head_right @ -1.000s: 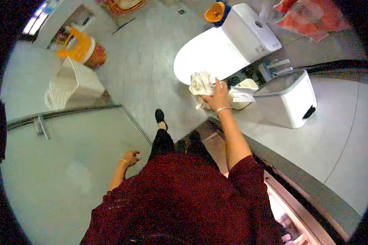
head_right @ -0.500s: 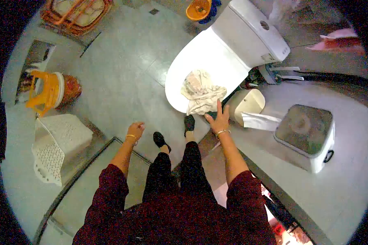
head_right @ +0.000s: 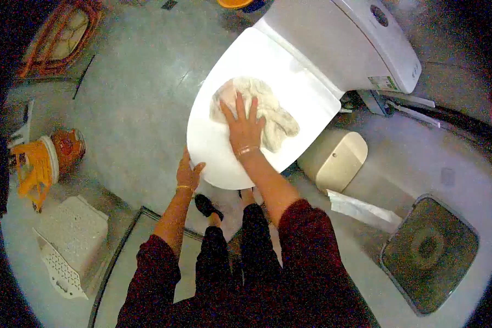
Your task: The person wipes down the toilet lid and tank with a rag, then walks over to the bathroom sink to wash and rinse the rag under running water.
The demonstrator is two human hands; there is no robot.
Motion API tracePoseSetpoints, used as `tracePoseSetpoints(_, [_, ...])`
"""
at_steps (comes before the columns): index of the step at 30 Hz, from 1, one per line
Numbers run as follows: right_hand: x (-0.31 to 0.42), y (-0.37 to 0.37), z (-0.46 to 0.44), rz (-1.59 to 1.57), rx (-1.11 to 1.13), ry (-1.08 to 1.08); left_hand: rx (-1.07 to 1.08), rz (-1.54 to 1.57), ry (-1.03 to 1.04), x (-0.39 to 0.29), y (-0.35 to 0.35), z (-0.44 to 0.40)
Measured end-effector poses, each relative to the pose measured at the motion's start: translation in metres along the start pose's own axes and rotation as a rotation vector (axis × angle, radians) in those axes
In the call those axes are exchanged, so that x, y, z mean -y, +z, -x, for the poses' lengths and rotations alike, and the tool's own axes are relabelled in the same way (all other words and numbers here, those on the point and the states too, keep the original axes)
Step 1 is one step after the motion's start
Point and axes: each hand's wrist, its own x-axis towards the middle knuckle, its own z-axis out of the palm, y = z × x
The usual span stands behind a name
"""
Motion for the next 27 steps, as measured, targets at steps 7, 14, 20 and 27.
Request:
tracePoseSetpoints(7, [-0.097,-0.022,-0.15,0.04,-0.074,-0.078,0.19,0.358,-0.361,-0.022,-0.003,-0.005])
tracePoseSetpoints(14, [-0.265,-0.047,-0.085,0.077,0.287,0.565,-0.017,0.163,0.051,-0.049,-0.009,-0.025])
tracePoseSetpoints(20, [-0.289,-0.027,-0.159,0.282,0.52,0.265,0.08,0.003,-0.339,-0.086,-0.007,-0.063])
tracePoseSetpoints(27, [-0.206,-0.02,-0.224,-0.086,0.217,0.154,0.128,-0.02,-0.361,-0.076,-0.001,-0.074])
